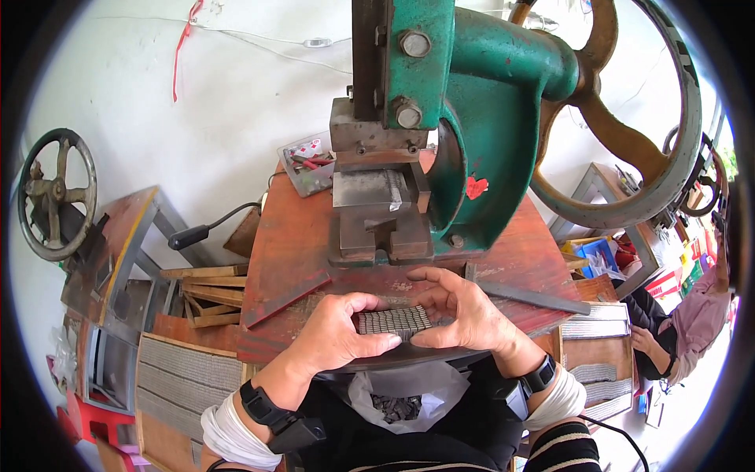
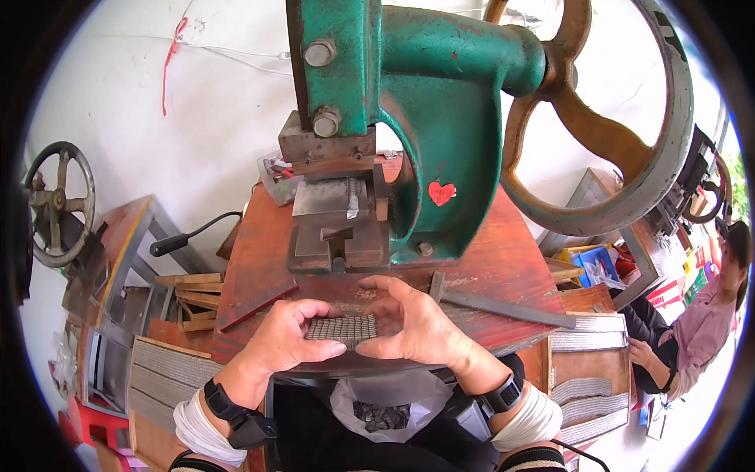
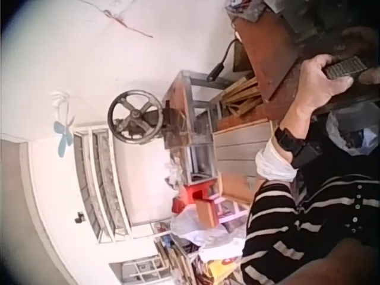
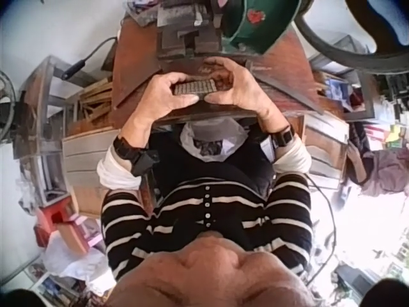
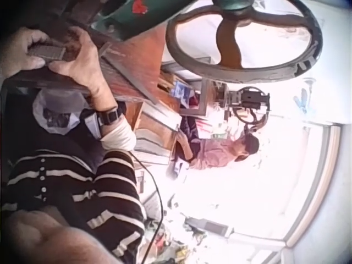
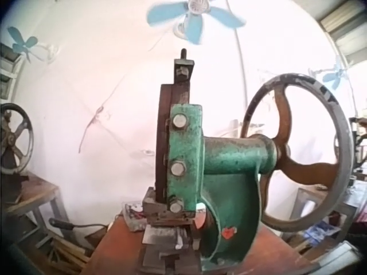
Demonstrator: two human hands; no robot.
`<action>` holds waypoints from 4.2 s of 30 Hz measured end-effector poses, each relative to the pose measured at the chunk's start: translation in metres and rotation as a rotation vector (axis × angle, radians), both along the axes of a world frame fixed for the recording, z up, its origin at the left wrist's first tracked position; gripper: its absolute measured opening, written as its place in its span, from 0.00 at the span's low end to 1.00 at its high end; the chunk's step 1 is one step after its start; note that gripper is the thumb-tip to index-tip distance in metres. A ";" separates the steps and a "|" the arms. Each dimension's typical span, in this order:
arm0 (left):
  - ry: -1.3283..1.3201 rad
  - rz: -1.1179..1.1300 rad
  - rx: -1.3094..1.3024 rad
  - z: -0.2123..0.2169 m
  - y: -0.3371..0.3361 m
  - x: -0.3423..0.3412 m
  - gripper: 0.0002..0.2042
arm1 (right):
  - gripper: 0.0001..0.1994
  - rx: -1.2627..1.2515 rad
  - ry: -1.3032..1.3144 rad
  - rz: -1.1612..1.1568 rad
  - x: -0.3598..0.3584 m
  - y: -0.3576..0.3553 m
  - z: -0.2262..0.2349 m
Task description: Using a manual press and hammer to shape and assemble corrugated mesh components.
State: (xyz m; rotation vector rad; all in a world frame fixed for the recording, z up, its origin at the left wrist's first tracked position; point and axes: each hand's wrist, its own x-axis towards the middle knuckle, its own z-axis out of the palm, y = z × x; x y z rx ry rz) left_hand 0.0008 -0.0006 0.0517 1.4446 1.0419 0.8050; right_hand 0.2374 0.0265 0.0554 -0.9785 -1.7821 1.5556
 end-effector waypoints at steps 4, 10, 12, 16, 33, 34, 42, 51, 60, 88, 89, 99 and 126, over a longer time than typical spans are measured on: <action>0.029 0.002 0.048 -0.007 0.003 -0.001 0.25 | 0.43 0.110 0.010 -0.003 -0.002 0.002 -0.002; 0.614 0.084 0.774 -0.045 -0.001 0.005 0.30 | 0.40 0.751 -0.310 0.036 -0.005 0.013 -0.038; 0.652 0.113 0.836 -0.040 -0.003 0.008 0.30 | 0.38 0.776 -0.379 0.014 -0.006 0.013 -0.041; 0.657 0.127 0.860 -0.050 0.002 0.009 0.29 | 0.39 0.722 -0.389 0.044 -0.003 0.013 -0.042; 0.625 0.112 0.788 -0.049 0.000 0.009 0.27 | 0.44 0.955 -0.594 -0.162 -0.008 -0.017 -0.051; 0.648 0.108 0.782 -0.047 0.000 0.010 0.27 | 0.42 0.921 -0.513 -0.107 -0.007 -0.013 -0.049; 0.590 0.169 0.812 -0.057 -0.003 -0.002 0.28 | 0.38 0.784 -0.312 -0.029 -0.009 0.004 -0.044; 0.164 0.051 0.396 0.003 0.003 0.000 0.24 | 0.43 0.309 -0.098 -0.032 0.002 0.002 0.004; -0.005 -0.051 -0.012 0.038 0.003 0.013 0.25 | 0.42 0.074 -0.033 -0.017 0.017 -0.006 0.045; 0.541 0.042 0.798 -0.038 0.002 -0.004 0.29 | 0.37 0.630 -0.264 0.019 -0.005 -0.002 -0.015; 0.533 0.035 0.799 -0.042 0.001 -0.003 0.29 | 0.37 0.714 -0.337 0.019 -0.004 -0.001 -0.025; 0.739 0.101 0.926 -0.052 -0.005 0.042 0.38 | 0.39 0.633 -0.360 -0.017 0.007 -0.007 -0.029; 0.488 0.054 -0.088 -0.244 -0.132 0.028 0.21 | 0.10 0.587 -0.167 -0.055 0.050 -0.091 -0.084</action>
